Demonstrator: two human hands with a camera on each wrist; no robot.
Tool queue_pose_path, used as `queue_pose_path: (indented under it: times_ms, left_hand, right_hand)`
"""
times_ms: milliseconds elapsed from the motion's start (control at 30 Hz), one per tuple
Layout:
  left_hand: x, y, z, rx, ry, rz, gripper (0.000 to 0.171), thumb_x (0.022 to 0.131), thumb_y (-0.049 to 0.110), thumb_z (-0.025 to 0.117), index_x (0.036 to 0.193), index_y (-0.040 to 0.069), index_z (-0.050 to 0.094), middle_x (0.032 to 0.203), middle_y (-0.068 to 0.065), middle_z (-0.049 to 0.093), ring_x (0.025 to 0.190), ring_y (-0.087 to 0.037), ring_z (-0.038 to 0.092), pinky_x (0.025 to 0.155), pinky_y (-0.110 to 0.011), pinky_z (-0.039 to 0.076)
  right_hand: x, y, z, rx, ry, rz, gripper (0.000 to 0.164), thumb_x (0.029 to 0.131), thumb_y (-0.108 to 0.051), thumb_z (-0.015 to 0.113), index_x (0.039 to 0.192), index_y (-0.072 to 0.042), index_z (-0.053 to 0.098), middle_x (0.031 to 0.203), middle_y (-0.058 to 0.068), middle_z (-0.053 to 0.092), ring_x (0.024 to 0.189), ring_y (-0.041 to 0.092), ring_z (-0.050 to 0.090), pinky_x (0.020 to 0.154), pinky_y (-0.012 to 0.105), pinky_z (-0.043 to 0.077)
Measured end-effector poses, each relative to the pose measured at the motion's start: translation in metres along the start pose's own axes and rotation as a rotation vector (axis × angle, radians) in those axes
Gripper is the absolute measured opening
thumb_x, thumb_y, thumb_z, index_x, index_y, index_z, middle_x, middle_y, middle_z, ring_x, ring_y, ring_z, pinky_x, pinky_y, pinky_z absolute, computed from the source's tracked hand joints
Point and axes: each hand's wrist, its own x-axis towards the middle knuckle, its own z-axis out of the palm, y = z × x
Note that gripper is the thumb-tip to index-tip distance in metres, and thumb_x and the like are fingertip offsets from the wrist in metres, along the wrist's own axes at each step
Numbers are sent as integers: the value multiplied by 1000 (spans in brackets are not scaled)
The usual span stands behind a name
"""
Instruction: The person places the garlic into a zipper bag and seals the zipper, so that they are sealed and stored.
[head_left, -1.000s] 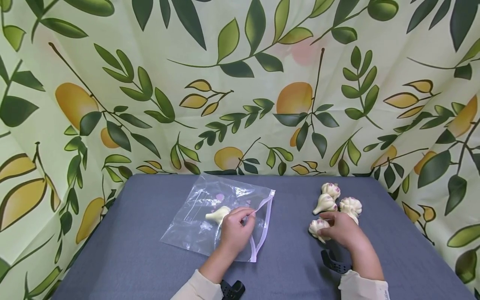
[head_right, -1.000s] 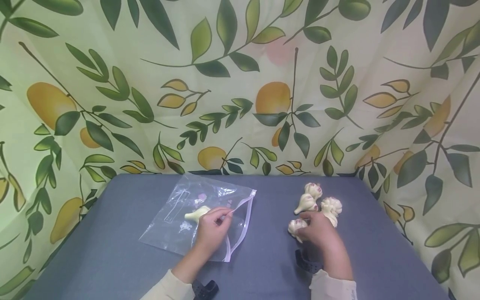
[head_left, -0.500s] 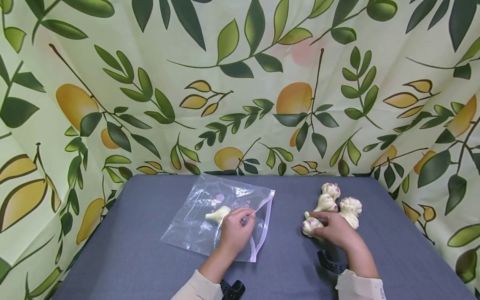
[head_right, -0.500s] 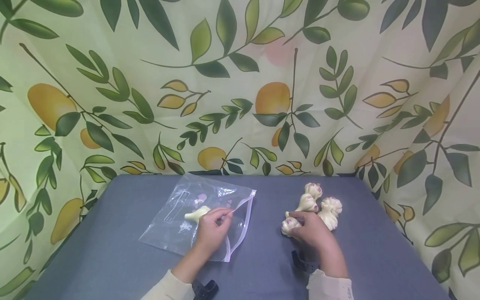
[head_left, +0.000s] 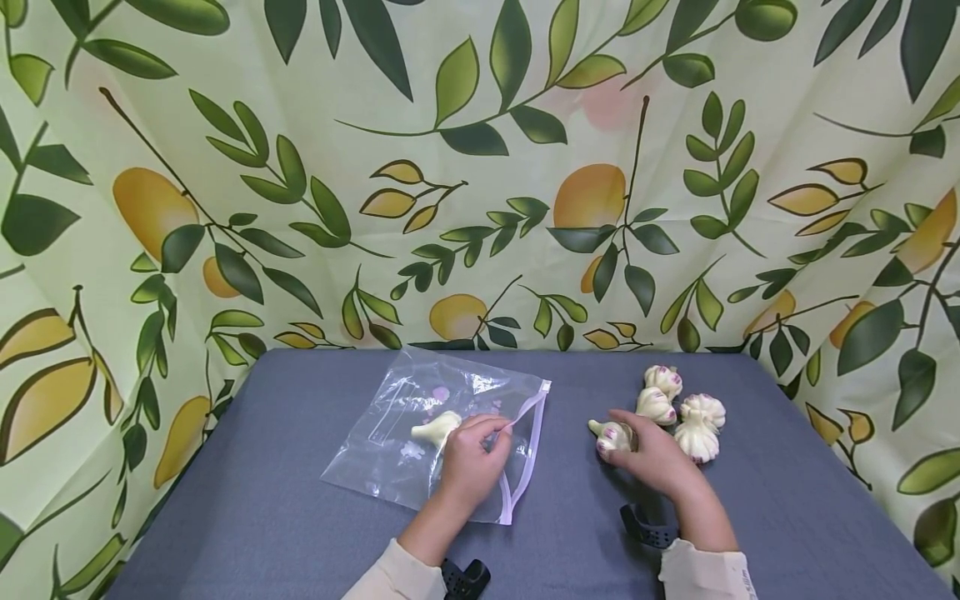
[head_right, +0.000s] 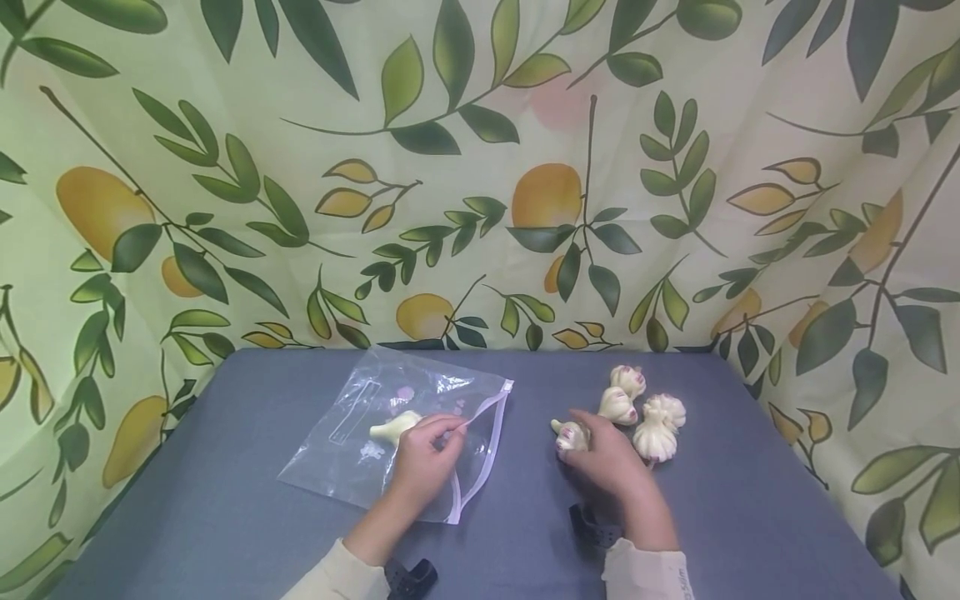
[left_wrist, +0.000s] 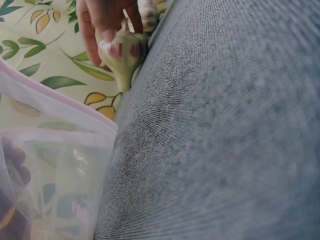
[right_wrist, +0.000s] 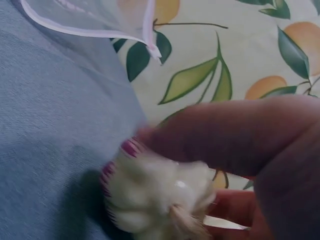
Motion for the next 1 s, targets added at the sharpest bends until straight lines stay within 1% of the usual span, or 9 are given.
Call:
queue_pose_path:
  times_ms: [67,133,300,500,700,900,1000]
  left_hand:
    - [0,0,0,1,-2,-3,9,78,4,72,85,7,78,88,-1,76,85,-15,72,80,-28,57]
    - [0,1,-1,0,-5,-4,9,78,4,72,85,7,78,88,-1,76,85,-15,72,80,-28,57]
    - [0,1,-1,-1,-10,-1,9,78,4,73,85,7,78,89,-2,76,85,-15,72,80,-28,57]
    - [1,2,-1,-1,-12,-7,9,78,5,73,85,9,78,88,-1,76,85,-14,72,80,-27,57]
    - [1,2,-1,4,-12,0,9,78,5,73,85,8,78,88,-1,76,85,-15,72,80,-27,57]
    - [1,3,-2,-3,-10,12,8,78,4,73,84,6,78,87,-2,76,84,-15,72,79,-27,57]
    - [1,2,-2,-2,-9,16,8,78,4,72,84,5,78,87,-2,76,84,-15,72,79,-27,57]
  right_hand:
    - [0,-2,1,-3,-3,34,64,87,-31,71,137,2,51,135,29,55,124,47,52,99,60,44]
    - [1,-3,2,-14,-1,72,68,89,-39,69,139,3,49,137,31,52,127,49,49,102,61,42]
    - [2,-1,2,-52,8,140,73,90,-43,66,140,6,46,137,34,50,126,51,48,101,62,42]
    - [4,4,4,-34,13,171,74,85,-39,73,138,6,48,131,34,55,115,44,57,95,57,47]
    - [5,4,5,-9,10,162,81,78,-32,79,141,5,45,130,33,56,114,43,58,93,55,48]
    - [5,7,10,42,46,147,78,73,-23,82,137,5,47,124,26,61,104,32,61,87,42,49]
    - [6,8,11,39,54,142,76,73,-24,82,134,5,49,124,24,62,103,30,61,86,40,48]
